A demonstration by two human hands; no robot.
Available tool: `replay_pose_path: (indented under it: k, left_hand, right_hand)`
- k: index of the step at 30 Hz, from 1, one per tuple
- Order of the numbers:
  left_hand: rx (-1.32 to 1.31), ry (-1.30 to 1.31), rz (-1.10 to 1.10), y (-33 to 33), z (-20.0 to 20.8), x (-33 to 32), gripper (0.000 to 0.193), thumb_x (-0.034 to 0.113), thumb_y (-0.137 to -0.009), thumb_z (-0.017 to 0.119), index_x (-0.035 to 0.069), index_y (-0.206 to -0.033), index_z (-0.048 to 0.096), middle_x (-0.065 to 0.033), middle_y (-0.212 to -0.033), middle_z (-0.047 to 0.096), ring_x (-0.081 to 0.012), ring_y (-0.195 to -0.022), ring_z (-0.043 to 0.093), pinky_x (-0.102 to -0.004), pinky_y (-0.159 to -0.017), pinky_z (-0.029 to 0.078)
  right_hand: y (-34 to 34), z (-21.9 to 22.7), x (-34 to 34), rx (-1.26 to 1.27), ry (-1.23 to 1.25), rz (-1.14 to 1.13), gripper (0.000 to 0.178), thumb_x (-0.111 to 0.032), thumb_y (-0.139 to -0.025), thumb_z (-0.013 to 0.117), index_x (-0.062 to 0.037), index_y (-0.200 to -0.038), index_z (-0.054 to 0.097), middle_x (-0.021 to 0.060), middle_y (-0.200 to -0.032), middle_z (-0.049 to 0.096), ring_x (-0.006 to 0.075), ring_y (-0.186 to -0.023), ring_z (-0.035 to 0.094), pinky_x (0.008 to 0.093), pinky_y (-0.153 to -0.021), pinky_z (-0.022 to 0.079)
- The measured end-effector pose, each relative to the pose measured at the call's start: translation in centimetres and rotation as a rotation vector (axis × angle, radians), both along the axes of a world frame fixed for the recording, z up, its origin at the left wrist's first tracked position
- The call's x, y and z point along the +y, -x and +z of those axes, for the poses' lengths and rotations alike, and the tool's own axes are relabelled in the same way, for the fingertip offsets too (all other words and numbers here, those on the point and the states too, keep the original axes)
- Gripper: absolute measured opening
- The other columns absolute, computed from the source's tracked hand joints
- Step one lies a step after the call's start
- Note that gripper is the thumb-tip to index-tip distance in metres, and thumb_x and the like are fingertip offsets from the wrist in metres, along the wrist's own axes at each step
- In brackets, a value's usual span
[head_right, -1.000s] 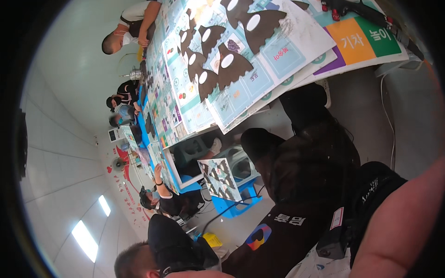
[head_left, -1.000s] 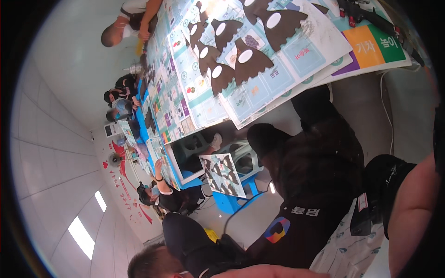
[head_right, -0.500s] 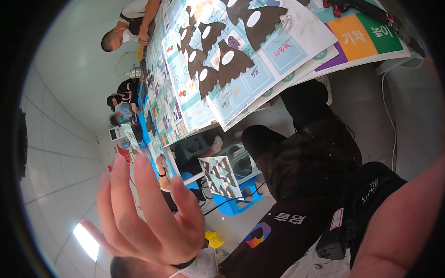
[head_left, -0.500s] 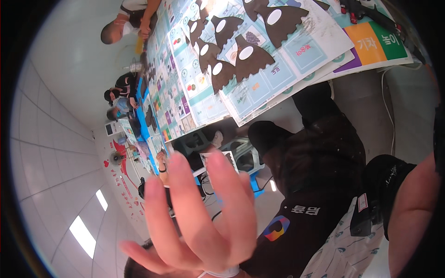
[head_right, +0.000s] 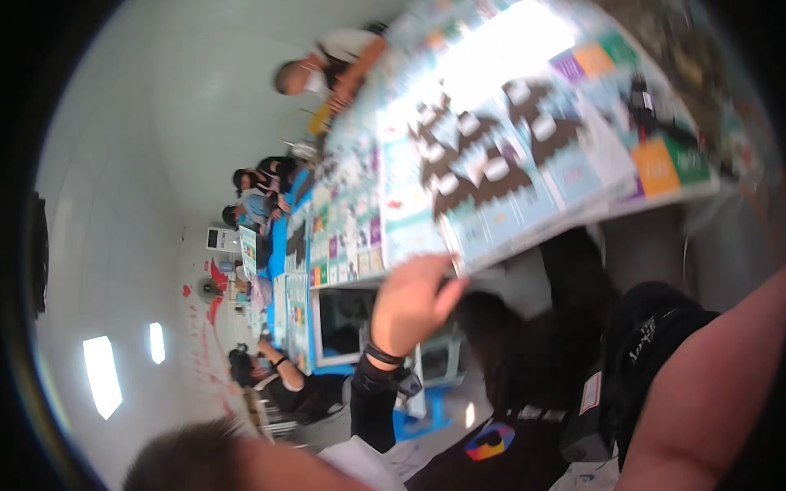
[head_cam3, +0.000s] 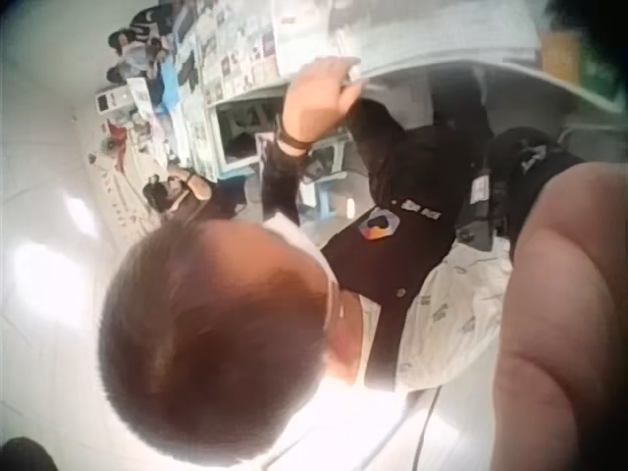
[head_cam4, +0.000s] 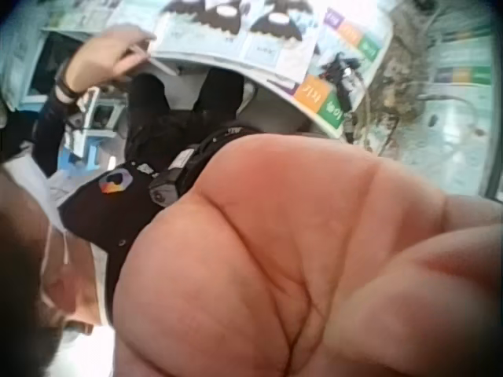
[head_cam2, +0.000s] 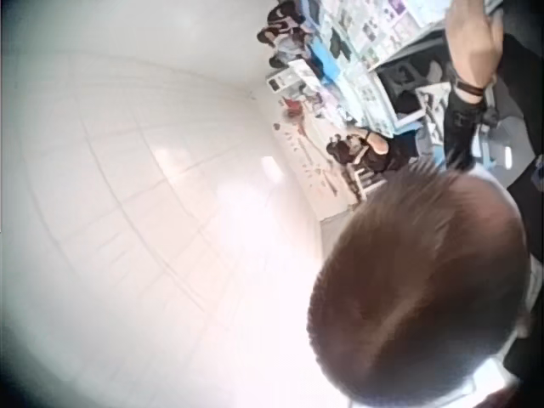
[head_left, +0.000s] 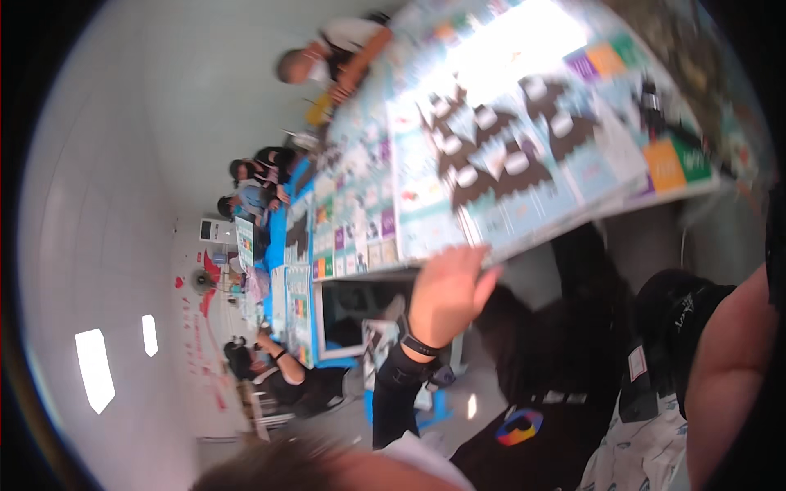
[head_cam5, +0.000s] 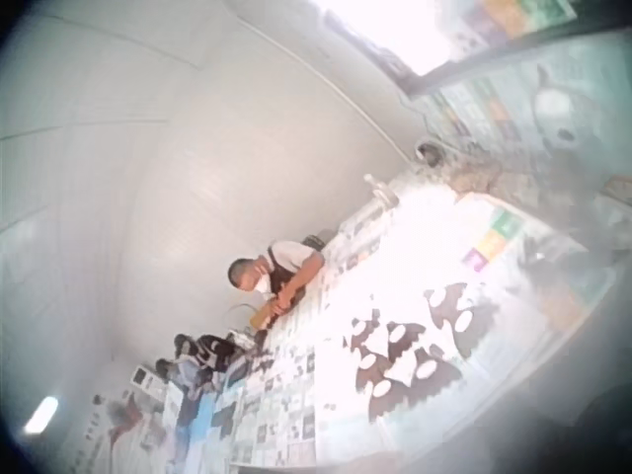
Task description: Using a heat or glue gun to assemble shoe components on a template sheet.
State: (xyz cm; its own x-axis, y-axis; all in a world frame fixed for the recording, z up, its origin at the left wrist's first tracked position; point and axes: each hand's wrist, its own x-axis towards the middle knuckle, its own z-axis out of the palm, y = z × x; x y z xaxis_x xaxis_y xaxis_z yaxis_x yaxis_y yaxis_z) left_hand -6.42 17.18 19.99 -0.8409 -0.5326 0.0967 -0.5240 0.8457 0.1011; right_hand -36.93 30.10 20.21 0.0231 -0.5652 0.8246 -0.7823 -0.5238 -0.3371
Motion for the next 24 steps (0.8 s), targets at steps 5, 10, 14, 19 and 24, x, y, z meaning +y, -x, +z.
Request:
replay_pose_path:
  k: [5, 10, 14, 19, 24]
  left_hand:
    - [0.263, -0.347, -0.007, -6.5, -5.8, -0.2, 0.026, 0.021, -0.09, 0.066, 0.004, -0.11, 0.066, -0.0163, -0.092, 0.068, -0.0306, -0.085, 0.066, -0.0387, -0.078, 0.052]
    - [0.441, -0.604, 0.223, -9.6, -9.8, 1.3, 0.029, 0.023, -0.092, 0.066, 0.006, -0.116, 0.068, -0.0095, -0.1, 0.071, -0.019, -0.089, 0.068, -0.0319, -0.082, 0.053]
    - [0.494, -0.614, 0.434, -10.0, -9.7, 2.9, 0.027, 0.018, -0.089, 0.07, 0.006, -0.113, 0.069, -0.0083, -0.097, 0.071, -0.0158, -0.084, 0.069, -0.0267, -0.076, 0.054]
    - [0.564, -0.543, 0.372, -9.3, -9.0, 3.1, 0.023, 0.011, -0.087, 0.07, 0.005, -0.11, 0.069, -0.0091, -0.094, 0.07, -0.0182, -0.083, 0.069, -0.0277, -0.072, 0.054]
    - [0.601, -0.552, 0.35, -8.6, -10.2, 2.3, 0.02, 0.01, -0.087, 0.07, 0.004, -0.106, 0.069, -0.0097, -0.092, 0.069, -0.0191, -0.079, 0.068, -0.0284, -0.069, 0.053]
  right_hand:
    - [-1.0, 3.8, 1.6, 0.189, 0.198, -0.069, 0.044, -0.01, -0.086, 0.068, 0.009, -0.123, 0.056, 0.0109, -0.127, 0.059, 0.0176, -0.106, 0.053, 0.0319, -0.092, 0.042]
    - [-1.1, 4.6, -0.1, 0.261, 0.231, -0.092, 0.044, -0.01, -0.086, 0.068, 0.0089, -0.123, 0.056, 0.0106, -0.128, 0.059, 0.0175, -0.106, 0.053, 0.032, -0.092, 0.042]
    - [-1.0, 6.0, -0.8, 0.268, 0.258, -0.076, 0.044, -0.01, -0.086, 0.069, 0.0088, -0.124, 0.056, 0.0104, -0.128, 0.058, 0.0173, -0.106, 0.053, 0.0321, -0.092, 0.042]
    - [-1.5, 7.0, -2.1, 0.282, 0.261, -0.064, 0.044, -0.01, -0.086, 0.069, 0.0087, -0.124, 0.056, 0.0102, -0.129, 0.058, 0.0172, -0.106, 0.053, 0.0322, -0.093, 0.042]
    - [-2.5, 8.1, -2.9, 0.307, 0.282, -0.037, 0.045, -0.01, -0.086, 0.069, 0.0087, -0.124, 0.056, 0.0099, -0.129, 0.058, 0.017, -0.106, 0.052, 0.0324, -0.093, 0.041]
